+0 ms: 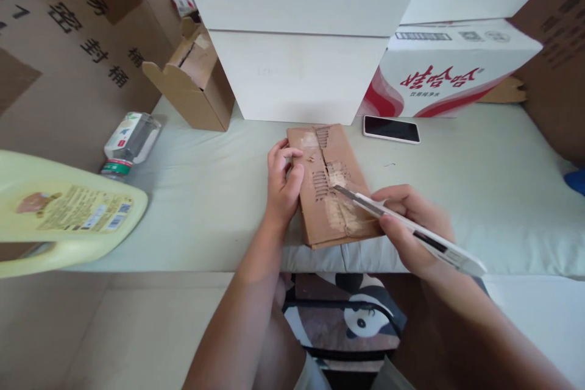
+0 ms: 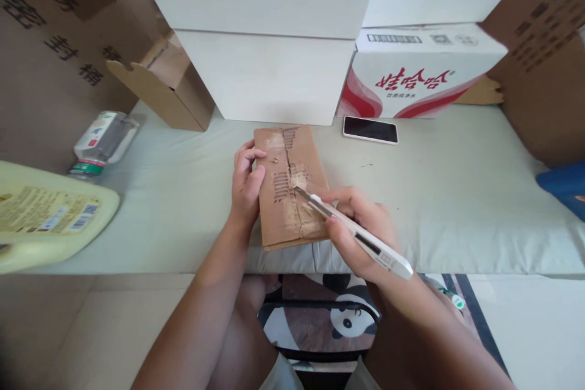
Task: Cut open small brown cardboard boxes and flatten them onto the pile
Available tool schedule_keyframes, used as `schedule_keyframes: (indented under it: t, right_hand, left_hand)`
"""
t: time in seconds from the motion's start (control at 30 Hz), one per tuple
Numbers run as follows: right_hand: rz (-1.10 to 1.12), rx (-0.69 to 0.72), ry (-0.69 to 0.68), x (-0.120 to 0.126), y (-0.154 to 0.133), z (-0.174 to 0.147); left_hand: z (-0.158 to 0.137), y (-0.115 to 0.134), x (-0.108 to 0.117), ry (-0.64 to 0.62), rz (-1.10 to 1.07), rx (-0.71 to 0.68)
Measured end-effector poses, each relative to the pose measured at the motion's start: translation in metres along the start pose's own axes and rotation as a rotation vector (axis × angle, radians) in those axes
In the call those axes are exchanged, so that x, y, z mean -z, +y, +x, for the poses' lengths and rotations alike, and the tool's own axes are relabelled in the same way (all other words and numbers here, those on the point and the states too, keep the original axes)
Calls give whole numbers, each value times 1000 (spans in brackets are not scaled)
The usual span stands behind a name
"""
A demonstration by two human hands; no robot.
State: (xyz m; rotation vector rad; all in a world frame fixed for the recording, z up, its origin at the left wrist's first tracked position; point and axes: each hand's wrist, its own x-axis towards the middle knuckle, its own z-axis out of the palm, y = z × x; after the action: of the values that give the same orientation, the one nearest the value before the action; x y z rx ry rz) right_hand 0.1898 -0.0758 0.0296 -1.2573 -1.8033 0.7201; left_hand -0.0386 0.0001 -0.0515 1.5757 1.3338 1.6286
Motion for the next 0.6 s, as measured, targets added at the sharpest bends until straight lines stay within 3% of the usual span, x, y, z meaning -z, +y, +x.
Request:
schedule_keyframes:
  t: [0.37, 0.47, 0.6]
  right_hand:
    - [-217, 210, -21, -11, -26, 13]
    - [-136, 228, -36, -6, -27, 7]
    - [109, 140, 22, 9, -17, -3]
  left_hand:
    - [-3, 3, 2, 8, 34, -4]
    - [-3, 6, 2, 20, 38, 0]
    - [-1, 12, 2, 43, 27, 34]
